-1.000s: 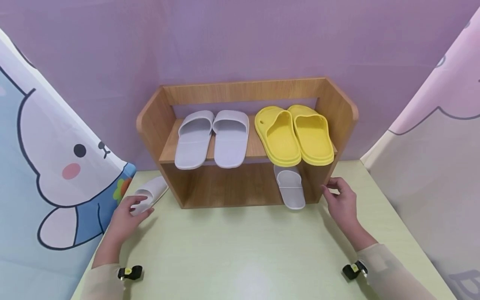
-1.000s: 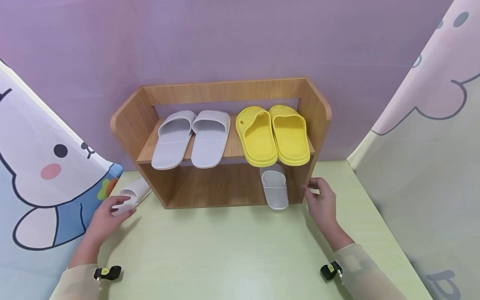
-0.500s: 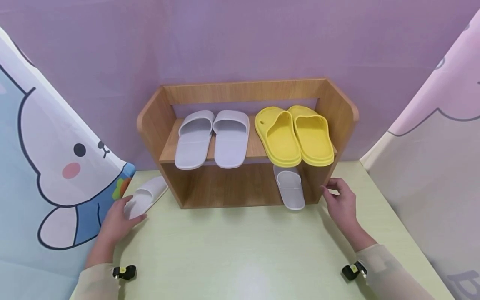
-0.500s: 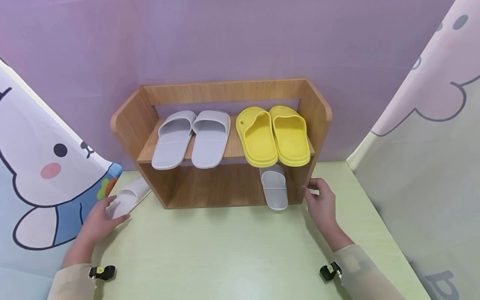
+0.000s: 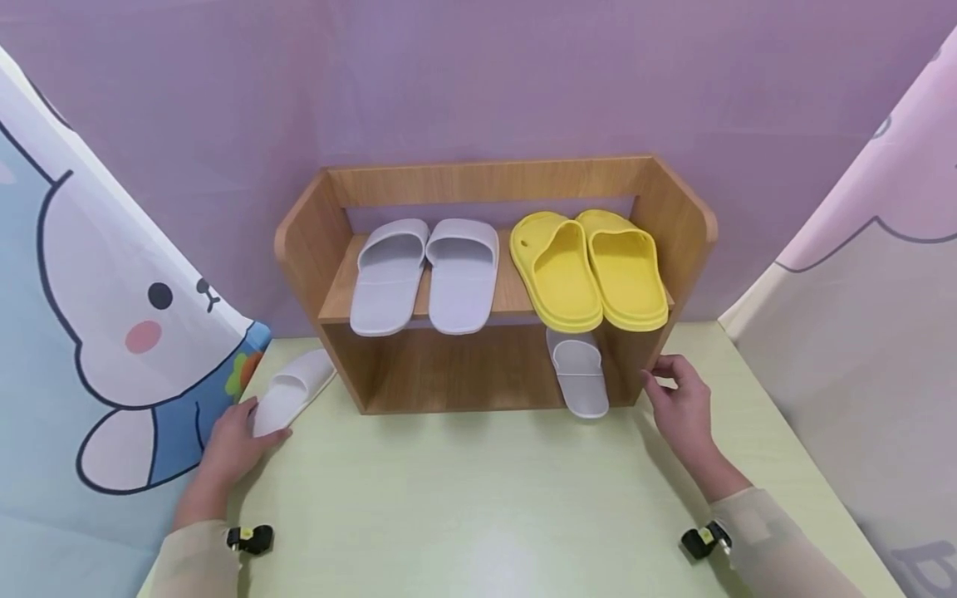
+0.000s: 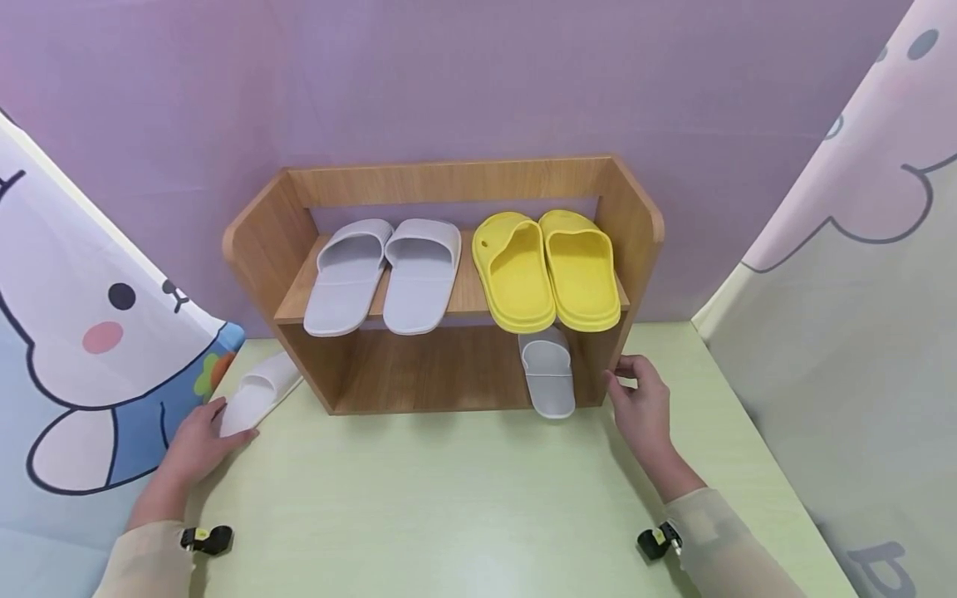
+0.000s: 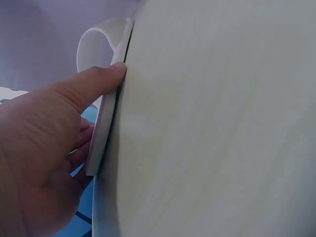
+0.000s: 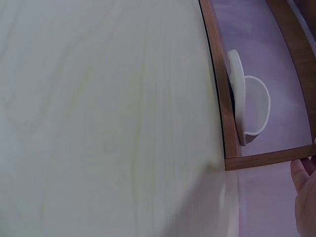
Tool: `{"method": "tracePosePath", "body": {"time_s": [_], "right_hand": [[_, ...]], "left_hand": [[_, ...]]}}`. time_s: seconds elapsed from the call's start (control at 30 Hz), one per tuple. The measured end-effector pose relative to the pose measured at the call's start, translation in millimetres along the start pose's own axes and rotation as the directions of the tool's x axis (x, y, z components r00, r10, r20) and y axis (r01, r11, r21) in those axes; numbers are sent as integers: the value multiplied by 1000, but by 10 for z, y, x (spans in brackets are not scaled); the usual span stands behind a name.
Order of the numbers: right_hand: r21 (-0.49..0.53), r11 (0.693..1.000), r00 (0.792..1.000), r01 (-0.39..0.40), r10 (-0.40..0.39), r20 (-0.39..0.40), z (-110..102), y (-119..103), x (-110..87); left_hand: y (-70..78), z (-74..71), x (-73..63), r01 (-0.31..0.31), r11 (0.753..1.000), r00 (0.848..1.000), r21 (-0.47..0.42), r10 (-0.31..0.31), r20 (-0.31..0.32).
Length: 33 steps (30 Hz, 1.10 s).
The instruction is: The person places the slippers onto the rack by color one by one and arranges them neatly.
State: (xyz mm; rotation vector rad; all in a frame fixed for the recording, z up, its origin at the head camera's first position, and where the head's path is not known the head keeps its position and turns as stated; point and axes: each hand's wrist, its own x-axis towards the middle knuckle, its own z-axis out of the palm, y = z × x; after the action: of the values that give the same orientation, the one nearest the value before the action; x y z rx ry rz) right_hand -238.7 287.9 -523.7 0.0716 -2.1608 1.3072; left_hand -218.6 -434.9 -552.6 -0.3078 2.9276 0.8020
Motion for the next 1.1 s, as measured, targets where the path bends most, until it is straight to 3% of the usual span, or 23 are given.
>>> {"method": "tracePosePath", "body": {"time_s": [0.3,0.5,0.67,1.1], "right_hand": [[26,1000,1000,15,-15,-3,-40,-343,-44],[22,1000,1000,10,-10,10,-35,-373,-47],[36,999,1000,3,-3,3,-23,-381,-44],[21,1000,1000,7,-7,-2,-6,-338,-30]], "left_hand": [[91,6,-17,16,1000,1000,9,-16,23],[92,-57,-48,-35,999,998,15,35,56],[107,-97,-68,-42,999,997,3,42,66],[5,-69,-65,-75,994,997,-81,74,-18]]}}
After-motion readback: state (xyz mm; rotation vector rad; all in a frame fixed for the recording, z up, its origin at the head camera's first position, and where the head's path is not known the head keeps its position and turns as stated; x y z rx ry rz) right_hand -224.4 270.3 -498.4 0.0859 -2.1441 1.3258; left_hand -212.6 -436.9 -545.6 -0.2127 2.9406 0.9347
